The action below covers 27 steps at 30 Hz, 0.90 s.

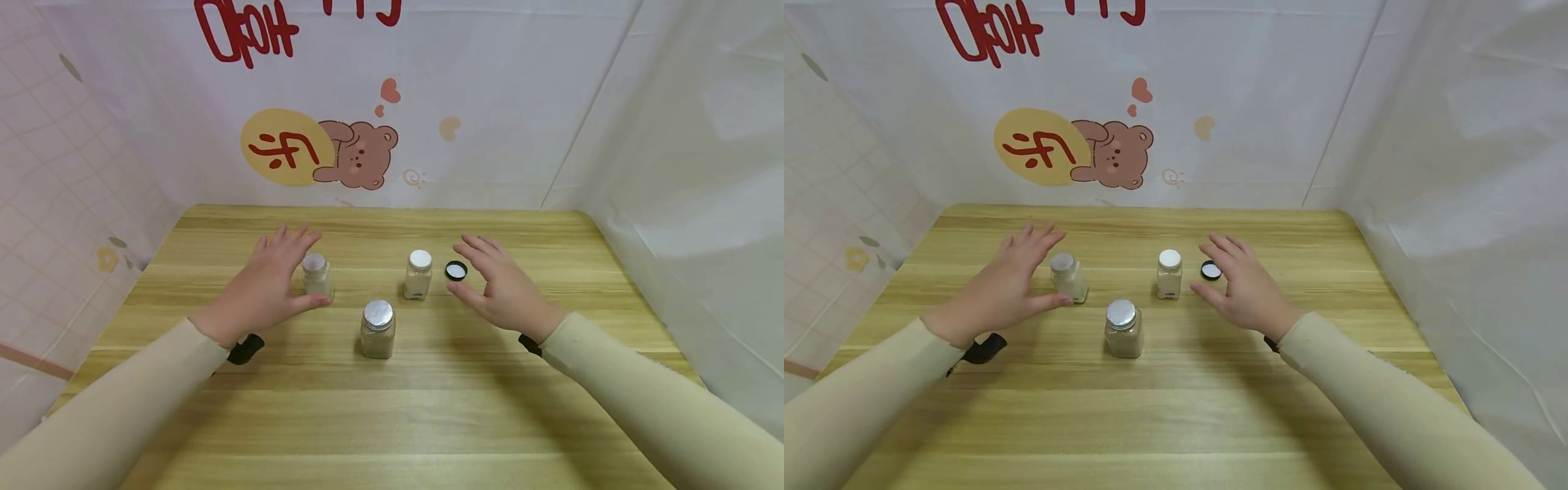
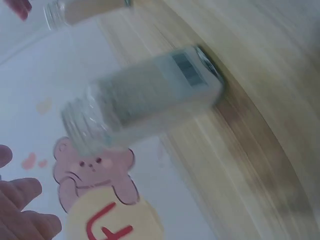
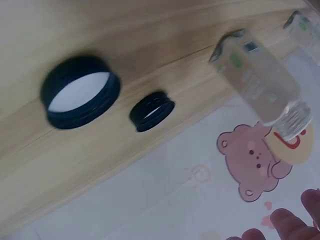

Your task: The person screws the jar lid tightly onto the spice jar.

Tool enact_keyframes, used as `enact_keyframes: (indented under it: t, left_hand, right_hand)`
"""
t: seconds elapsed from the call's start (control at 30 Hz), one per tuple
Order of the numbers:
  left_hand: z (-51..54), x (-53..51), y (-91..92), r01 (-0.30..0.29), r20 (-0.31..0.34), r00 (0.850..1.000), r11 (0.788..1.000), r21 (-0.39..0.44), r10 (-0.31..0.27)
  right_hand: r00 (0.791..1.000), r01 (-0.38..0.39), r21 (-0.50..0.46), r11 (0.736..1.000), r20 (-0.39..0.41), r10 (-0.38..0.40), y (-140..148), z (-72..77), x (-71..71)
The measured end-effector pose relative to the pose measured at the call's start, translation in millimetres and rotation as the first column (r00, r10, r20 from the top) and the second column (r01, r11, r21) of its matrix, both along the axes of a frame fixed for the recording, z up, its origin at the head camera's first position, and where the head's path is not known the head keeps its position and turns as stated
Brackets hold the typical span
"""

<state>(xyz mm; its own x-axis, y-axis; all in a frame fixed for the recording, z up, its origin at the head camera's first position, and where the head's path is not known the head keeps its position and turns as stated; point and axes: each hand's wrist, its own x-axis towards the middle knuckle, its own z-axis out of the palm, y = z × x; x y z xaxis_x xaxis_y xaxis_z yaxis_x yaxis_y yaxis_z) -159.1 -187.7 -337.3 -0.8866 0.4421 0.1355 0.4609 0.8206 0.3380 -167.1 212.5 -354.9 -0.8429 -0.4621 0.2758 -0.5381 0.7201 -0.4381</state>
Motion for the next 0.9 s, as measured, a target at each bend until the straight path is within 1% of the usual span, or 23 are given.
enact_keyframes:
  t: [0.1, 0.27, 0.4, 0.6, 0.73, 0.9]
  left_hand:
    - [-3.0, -5.7, -6.8, -0.030, 0.033, 0.999, 1.000, 0.002, 0.030]
    - [-9.1, -15.5, -17.4, -0.071, 0.098, 0.993, 0.997, 0.006, 0.071]
    - [-16.1, -22.1, -25.9, -0.095, 0.142, 0.985, 0.995, -0.001, 0.094]
    - [-26.3, -26.8, -34.7, -0.119, 0.202, 0.972, 0.993, -0.024, 0.122]
    - [-32.2, -28.9, -37.9, -0.129, 0.219, 0.967, 0.991, -0.029, 0.132]
    - [-41.4, -32.0, -40.9, -0.126, 0.242, 0.962, 0.992, -0.016, 0.126]
  right_hand:
    - [1.000, 0.024, 0.033, 0.999, 0.009, -0.025, 9, -2.6, -3.8]
    - [0.998, 0.056, 0.081, 0.995, 0.036, -0.059, 23, -5.5, -7.3]
    - [0.991, 0.085, 0.132, 0.988, 0.088, -0.097, 34, -8.4, -10.5]
    - [0.977, 0.111, 0.200, 0.973, 0.155, -0.144, 48, -13.9, -15.0]
    - [0.976, 0.105, 0.225, 0.969, 0.165, -0.144, 53, -16.2, -15.4]
    - [0.972, 0.093, 0.259, 0.961, 0.186, -0.144, 58, -19.3, -16.0]
